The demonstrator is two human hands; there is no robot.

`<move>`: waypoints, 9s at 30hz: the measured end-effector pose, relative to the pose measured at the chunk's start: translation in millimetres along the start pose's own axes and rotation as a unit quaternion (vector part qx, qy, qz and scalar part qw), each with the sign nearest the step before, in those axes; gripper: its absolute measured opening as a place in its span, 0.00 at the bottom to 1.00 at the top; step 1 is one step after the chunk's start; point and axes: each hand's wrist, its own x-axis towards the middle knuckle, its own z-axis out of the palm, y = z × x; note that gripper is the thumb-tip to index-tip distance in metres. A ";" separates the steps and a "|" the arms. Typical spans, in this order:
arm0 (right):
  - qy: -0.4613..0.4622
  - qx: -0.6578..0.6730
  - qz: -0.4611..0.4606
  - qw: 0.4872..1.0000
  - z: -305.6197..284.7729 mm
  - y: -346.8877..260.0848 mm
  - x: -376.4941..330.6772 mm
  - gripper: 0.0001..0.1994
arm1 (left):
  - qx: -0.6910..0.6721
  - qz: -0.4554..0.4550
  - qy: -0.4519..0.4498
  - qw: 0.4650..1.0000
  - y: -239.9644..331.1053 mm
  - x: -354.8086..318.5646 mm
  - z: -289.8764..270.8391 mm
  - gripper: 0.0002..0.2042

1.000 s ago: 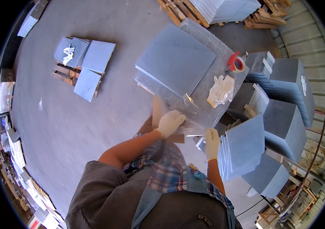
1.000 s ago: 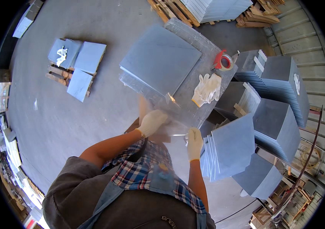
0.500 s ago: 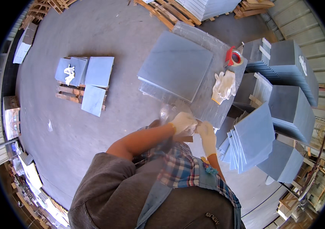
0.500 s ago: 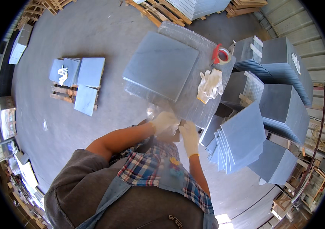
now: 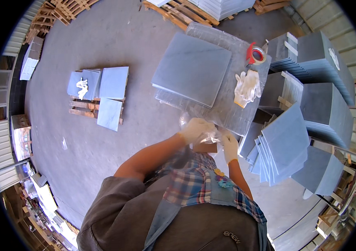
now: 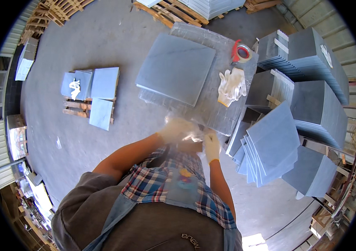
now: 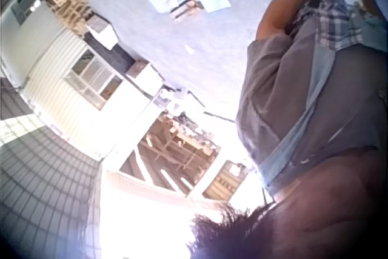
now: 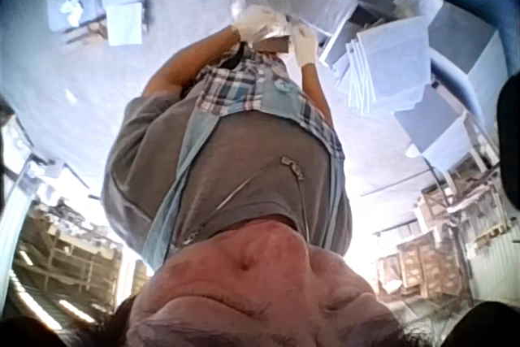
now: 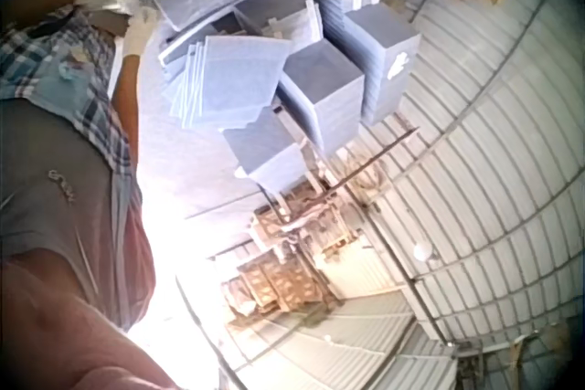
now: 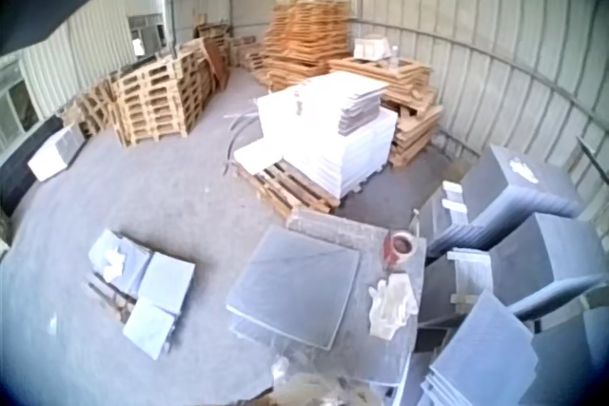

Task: The person wraps flat gray boards in plastic film and stacks them. A coworker assembles white cardboard boxes and tapes them shut. The person then places the wrapped boards into the assembled boxes.

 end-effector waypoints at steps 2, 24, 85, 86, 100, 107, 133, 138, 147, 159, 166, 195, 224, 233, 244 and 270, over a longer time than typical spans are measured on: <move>0.103 -0.159 -0.014 0.982 -6.6 46.7 12.2 0.15 | -0.200 -0.279 0.052 0.938 -1.6 0.1 -28.3 0.11; -0.059 -0.446 0.038 0.892 53.2 63.9 53.4 0.23 | -0.522 -0.348 0.131 0.768 -32.4 43.2 -144.9 0.08; 0.083 0.143 -0.008 0.986 107.4 -180.5 144.5 0.11 | -0.538 -0.398 0.332 0.664 -106.1 185.3 -102.4 0.20; 0.088 0.136 -0.006 0.987 105.3 -177.4 143.3 0.11 | -0.464 -0.377 0.301 0.743 -108.3 186.7 -101.8 0.21; 0.075 0.136 0.034 0.987 112.8 -162.4 108.6 0.13 | 0.408 -0.275 -0.019 0.870 -114.9 216.4 -110.7 0.31; 0.067 0.146 0.041 0.986 114.3 -147.9 103.5 0.12 | 0.379 -0.300 0.013 0.876 -106.7 215.9 -105.9 0.40; 0.074 -0.492 -0.383 0.778 115.1 -300.1 168.3 0.09 | 0.309 0.019 0.038 0.950 -150.9 209.8 -72.2 0.13; 0.072 -0.350 -0.389 0.849 61.1 -257.7 234.4 0.11 | 0.283 0.049 0.045 0.957 -140.7 210.9 -76.8 0.18; 0.041 -0.408 -0.395 0.822 22.5 -223.4 253.1 0.20 | 0.233 0.086 -0.062 0.967 -114.2 208.3 -105.4 0.30; 0.132 -0.256 -0.168 0.943 23.4 -221.3 262.9 0.35 | 0.238 0.089 -0.105 0.962 -104.5 178.9 -108.1 0.32; 0.156 -0.160 -0.156 0.962 30.8 -225.7 278.7 0.26 | 0.248 0.105 -0.068 0.961 -106.6 177.4 -102.9 0.26; 0.223 -0.166 -0.114 0.954 9.4 -219.8 199.2 0.32 | 0.411 -0.032 -0.352 0.840 -82.3 229.9 -87.4 0.63; 0.398 0.115 0.193 0.889 -145.9 38.5 -8.8 0.26 | 0.472 -0.023 -0.344 0.811 -51.0 233.8 -64.3 0.59; 0.417 -0.348 0.156 0.825 -159.6 -69.3 86.3 0.44 | 0.481 -0.015 -0.344 0.807 -50.1 238.5 -56.2 0.60; 0.362 -0.364 0.345 0.786 -183.1 -88.4 152.4 0.44 | 0.433 -0.039 -0.350 0.830 -38.6 238.8 -74.7 0.58; 0.360 -0.247 0.111 0.893 -349.9 -147.5 0.9 0.23 | 0.438 -0.029 -0.333 0.835 -55.4 231.8 -69.3 0.60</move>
